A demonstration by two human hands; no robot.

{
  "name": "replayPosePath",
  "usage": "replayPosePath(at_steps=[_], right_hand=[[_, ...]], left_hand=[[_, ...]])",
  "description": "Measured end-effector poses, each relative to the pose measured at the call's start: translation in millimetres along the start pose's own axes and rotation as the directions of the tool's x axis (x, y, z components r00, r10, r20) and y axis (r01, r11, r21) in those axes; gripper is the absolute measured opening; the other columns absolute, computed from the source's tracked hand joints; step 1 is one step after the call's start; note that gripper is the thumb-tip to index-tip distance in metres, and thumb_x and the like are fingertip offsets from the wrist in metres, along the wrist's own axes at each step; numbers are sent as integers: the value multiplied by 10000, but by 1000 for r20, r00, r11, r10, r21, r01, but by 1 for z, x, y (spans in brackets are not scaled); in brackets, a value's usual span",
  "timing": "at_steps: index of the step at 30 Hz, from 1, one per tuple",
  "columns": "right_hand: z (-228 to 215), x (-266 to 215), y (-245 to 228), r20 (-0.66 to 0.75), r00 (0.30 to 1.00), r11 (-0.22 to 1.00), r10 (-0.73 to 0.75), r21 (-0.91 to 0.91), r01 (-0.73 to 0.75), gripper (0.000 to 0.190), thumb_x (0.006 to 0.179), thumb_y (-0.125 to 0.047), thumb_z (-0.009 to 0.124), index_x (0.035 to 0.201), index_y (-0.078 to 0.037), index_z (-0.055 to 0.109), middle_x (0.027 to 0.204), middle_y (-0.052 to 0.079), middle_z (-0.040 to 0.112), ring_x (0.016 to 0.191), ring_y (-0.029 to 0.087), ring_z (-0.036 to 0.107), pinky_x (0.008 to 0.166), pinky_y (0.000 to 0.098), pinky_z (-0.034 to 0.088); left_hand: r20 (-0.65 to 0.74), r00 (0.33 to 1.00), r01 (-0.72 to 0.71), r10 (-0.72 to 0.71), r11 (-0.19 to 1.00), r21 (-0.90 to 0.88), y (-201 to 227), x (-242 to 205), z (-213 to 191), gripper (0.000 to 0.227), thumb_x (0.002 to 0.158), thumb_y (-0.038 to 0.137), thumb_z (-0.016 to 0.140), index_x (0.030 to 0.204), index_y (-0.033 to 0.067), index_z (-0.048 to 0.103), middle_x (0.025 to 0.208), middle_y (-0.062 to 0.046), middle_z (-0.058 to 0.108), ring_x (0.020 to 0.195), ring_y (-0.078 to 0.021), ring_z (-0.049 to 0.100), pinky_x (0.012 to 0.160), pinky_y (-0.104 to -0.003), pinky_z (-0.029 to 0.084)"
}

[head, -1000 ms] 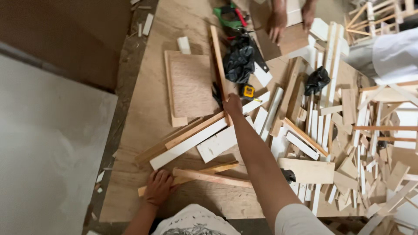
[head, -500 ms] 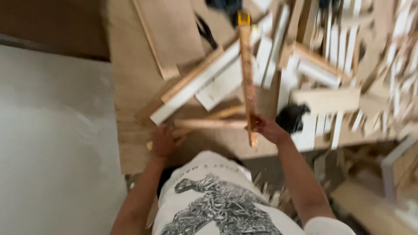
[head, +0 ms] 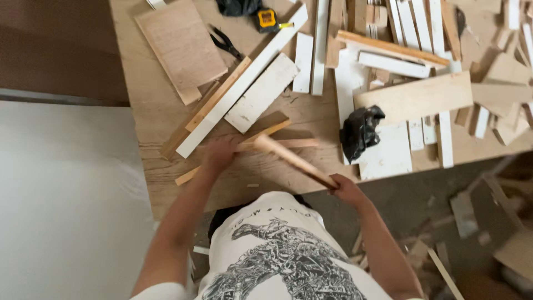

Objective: The person picks through a pile of wood scraps on the floor, moves various pieces, and uses a pair of pliers to remove small metal fasteners from a thin wooden strip.

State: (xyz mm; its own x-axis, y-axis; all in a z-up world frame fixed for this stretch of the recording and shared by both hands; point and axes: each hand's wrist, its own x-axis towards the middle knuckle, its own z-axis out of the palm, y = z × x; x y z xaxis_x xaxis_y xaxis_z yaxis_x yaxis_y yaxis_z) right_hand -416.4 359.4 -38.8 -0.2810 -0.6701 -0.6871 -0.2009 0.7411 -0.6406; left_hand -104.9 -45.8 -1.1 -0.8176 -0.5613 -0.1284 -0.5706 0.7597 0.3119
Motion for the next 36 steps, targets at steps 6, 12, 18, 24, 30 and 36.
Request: replayPosePath(at_steps=[6, 12, 18, 24, 30, 36], right_hand=[[2, 58, -22, 73, 892, 810, -445, -392, 436, 414, 775, -160, 787, 1179, -126, 702, 1164, 103, 678, 1144, 343, 611, 966, 489, 502], [29, 118, -70, 221, 856, 517, -467, -717, 467, 310, 875, -99, 702, 1153, -233, 739, 1332, 100, 581, 1309, 354, 499, 1028, 575, 423], [4, 192, -134, 334, 794, 625, -508, -492, 606, 553, 793, -216, 794, 1312, -114, 637, 1335, 204, 542, 1249, 411, 491, 1021, 529, 424], [-3, 359, -273, 11, 725, 698, -688, -263, 666, 484, 879, -217, 763, 1319, -65, 630, 1301, 212, 606, 1215, 384, 579, 1029, 468, 477], [4, 436, -364, -71, 638, 595, -766, -453, 664, 615, 897, -213, 784, 1421, -23, 525, 1415, 252, 521, 1315, 430, 489, 1094, 491, 425], [28, 447, -415, -91, 898, 753, -430, -585, 301, 749, 894, -374, 744, 1511, -108, 413, 1515, 193, 428, 1345, 419, 445, 1034, 545, 445]], left_hand=[[-98, 927, 368, -362, 928, 49, -53, -77, -64, 476, 874, 313, 780, 1268, 83, 647, 1251, -152, 658, 1141, -382, 624, 885, -535, 494], [-182, 752, 633, -633, 772, -68, -8, -156, -87, 416, 1001, 343, 721, 1306, 71, 644, 1214, -183, 649, 1106, -404, 631, 894, -524, 518], [-226, 564, 753, -794, 607, -255, 76, -187, -38, 458, 973, 341, 694, 1329, 63, 618, 1157, -193, 639, 1002, -394, 644, 838, -529, 514], [-362, 567, 703, -739, 664, -255, 171, -232, -4, 349, 980, 296, 644, 1251, 76, 642, 1133, -179, 660, 1020, -427, 643, 835, -522, 524], [-304, 517, 766, -800, 591, -252, 230, -279, 15, 351, 893, 182, 631, 1222, 62, 649, 1156, -199, 675, 1024, -432, 644, 867, -515, 529], [-43, 381, 867, -924, 373, -330, 248, -321, 39, 373, 838, 160, 658, 1198, 62, 674, 1111, -201, 692, 1013, -447, 646, 841, -519, 524]])
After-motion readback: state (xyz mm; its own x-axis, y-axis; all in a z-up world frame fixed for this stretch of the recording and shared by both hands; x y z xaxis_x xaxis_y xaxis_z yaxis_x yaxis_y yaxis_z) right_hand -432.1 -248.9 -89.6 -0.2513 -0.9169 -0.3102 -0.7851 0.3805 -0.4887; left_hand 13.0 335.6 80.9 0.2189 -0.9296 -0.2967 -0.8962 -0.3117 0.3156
